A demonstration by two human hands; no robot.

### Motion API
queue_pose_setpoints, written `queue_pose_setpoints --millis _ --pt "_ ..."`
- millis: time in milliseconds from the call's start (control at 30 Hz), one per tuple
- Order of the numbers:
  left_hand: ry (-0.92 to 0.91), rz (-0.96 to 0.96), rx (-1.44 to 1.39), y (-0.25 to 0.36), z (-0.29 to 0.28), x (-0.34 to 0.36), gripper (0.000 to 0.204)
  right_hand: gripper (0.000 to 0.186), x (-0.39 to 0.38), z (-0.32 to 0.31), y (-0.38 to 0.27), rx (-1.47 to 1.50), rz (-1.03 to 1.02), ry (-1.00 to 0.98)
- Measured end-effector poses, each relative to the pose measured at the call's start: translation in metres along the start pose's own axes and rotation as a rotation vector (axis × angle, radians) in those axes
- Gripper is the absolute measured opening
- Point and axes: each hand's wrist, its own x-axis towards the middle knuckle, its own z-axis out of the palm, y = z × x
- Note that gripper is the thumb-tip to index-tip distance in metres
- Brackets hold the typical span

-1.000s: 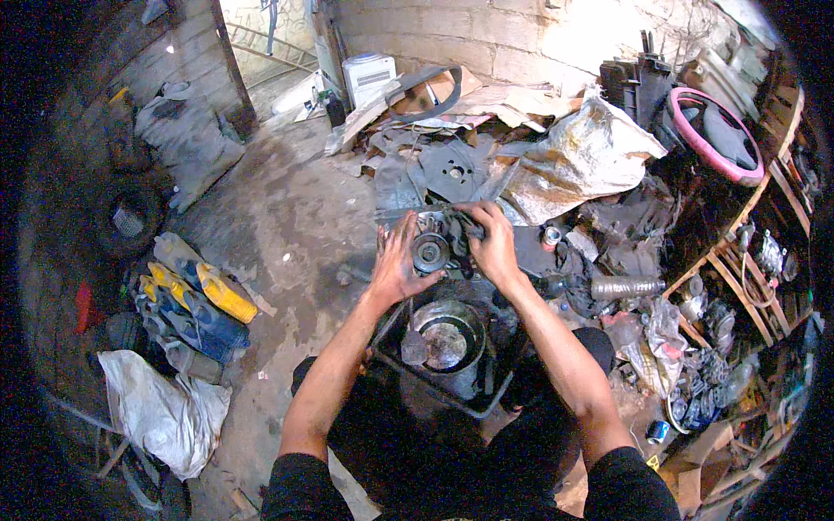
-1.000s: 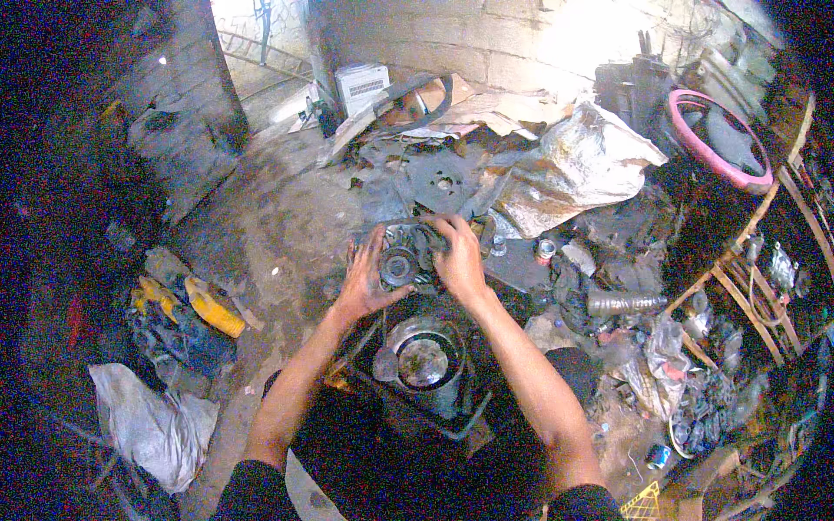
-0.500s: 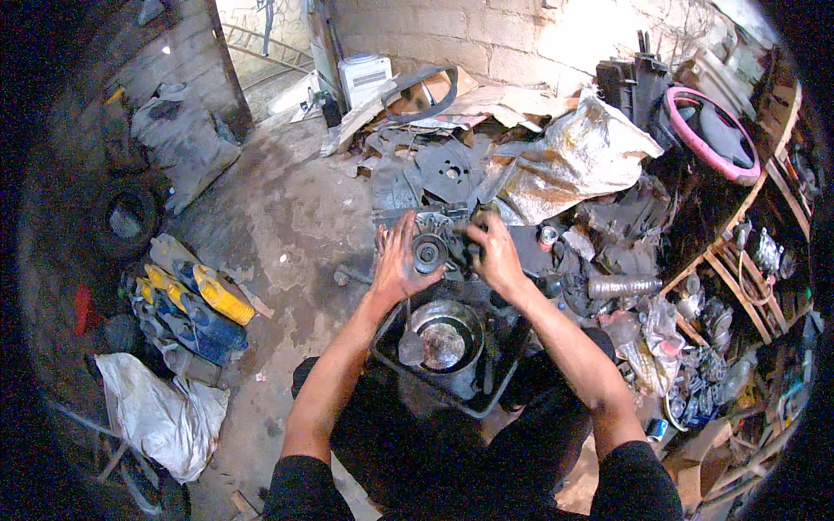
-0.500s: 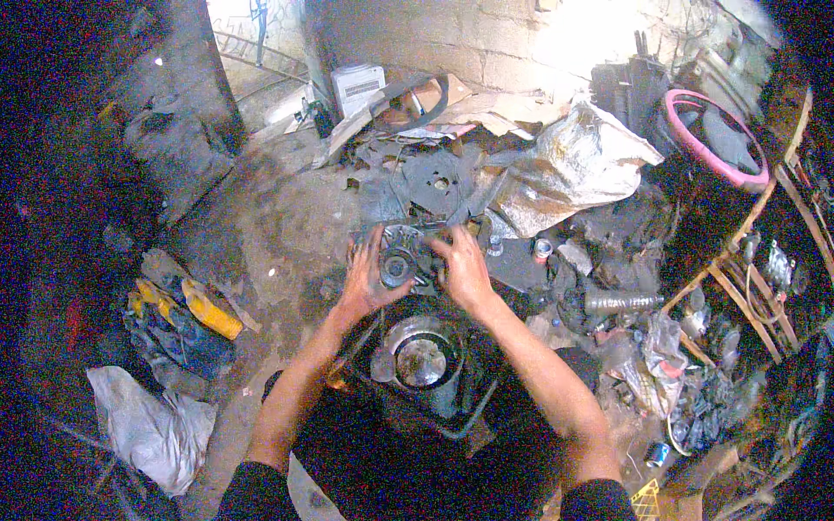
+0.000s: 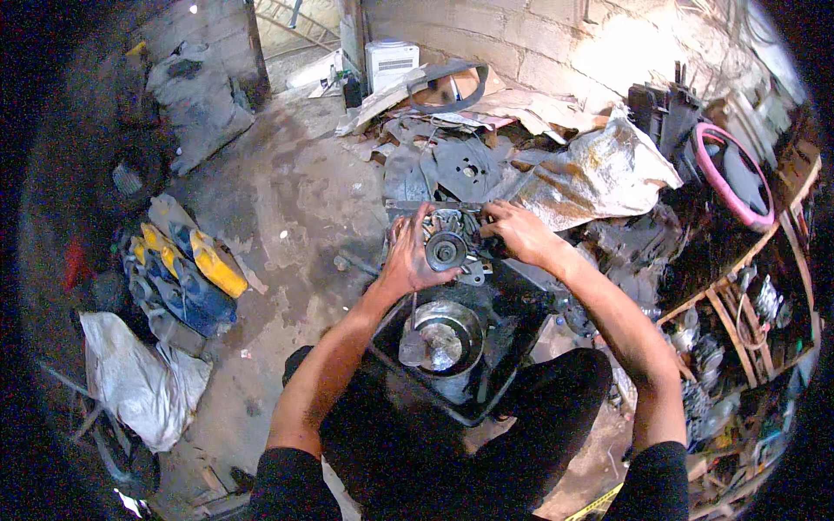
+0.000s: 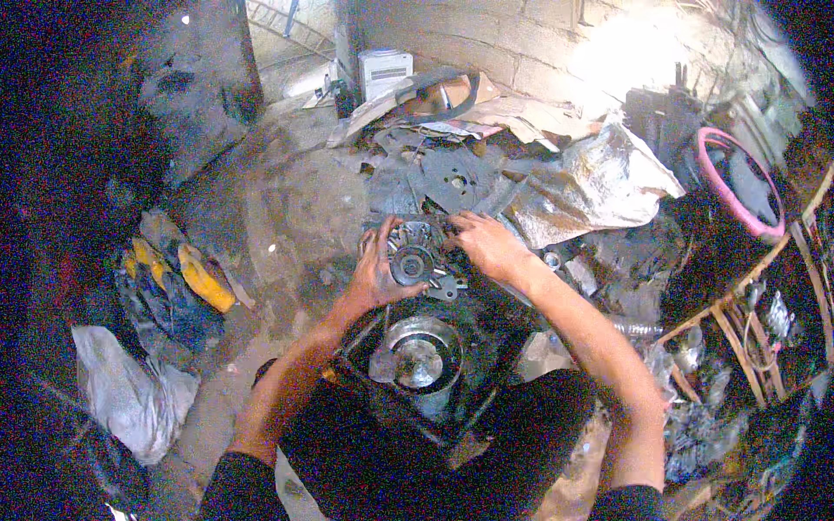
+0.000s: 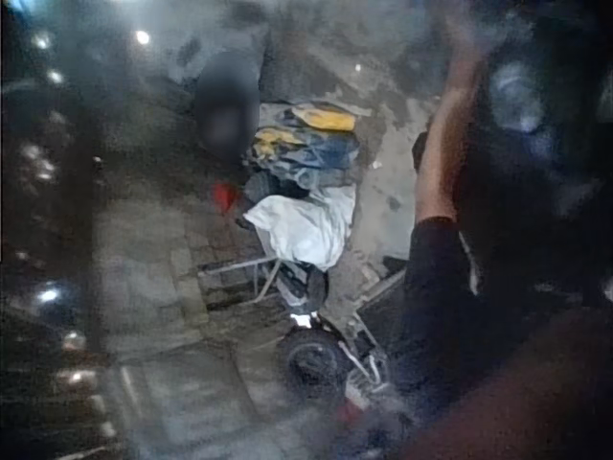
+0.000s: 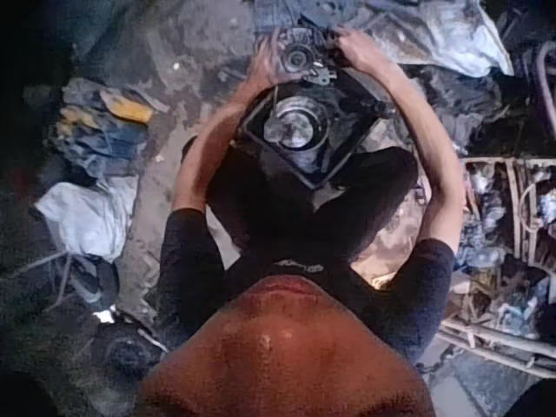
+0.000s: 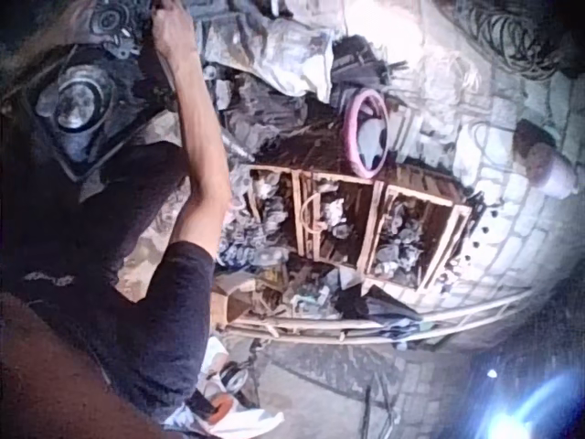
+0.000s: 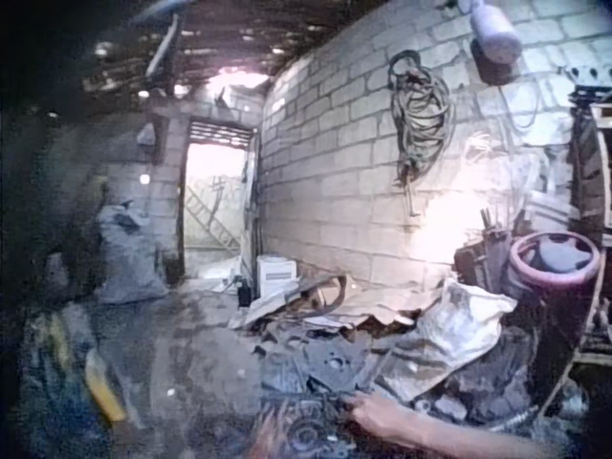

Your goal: The person cleans and reassembles internal components of a disassembled alternator, including placing a rotor assembly and gear-like part into the housing by hand.

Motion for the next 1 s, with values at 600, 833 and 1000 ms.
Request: queue_pose_setpoints --millis 600,833,1000 --pt "-0.003 -0.081 -0.009 -0.002 0.014 0.002 0.133 0.069 0.068 0.028 0.010 0.416 0.147 -0.030" --pt "0.007 -0.080 -0.021 -0.009 0.014 -0.001 0.132 0.051 0.075 0.030 0.002 0.450 0.201 -0.023" --pt "0.011 -0.073 0.014 -0.012 0.010 -0.007 0.132 0.040 0.069 0.042 -0.007 0.433 0.308 0.081"
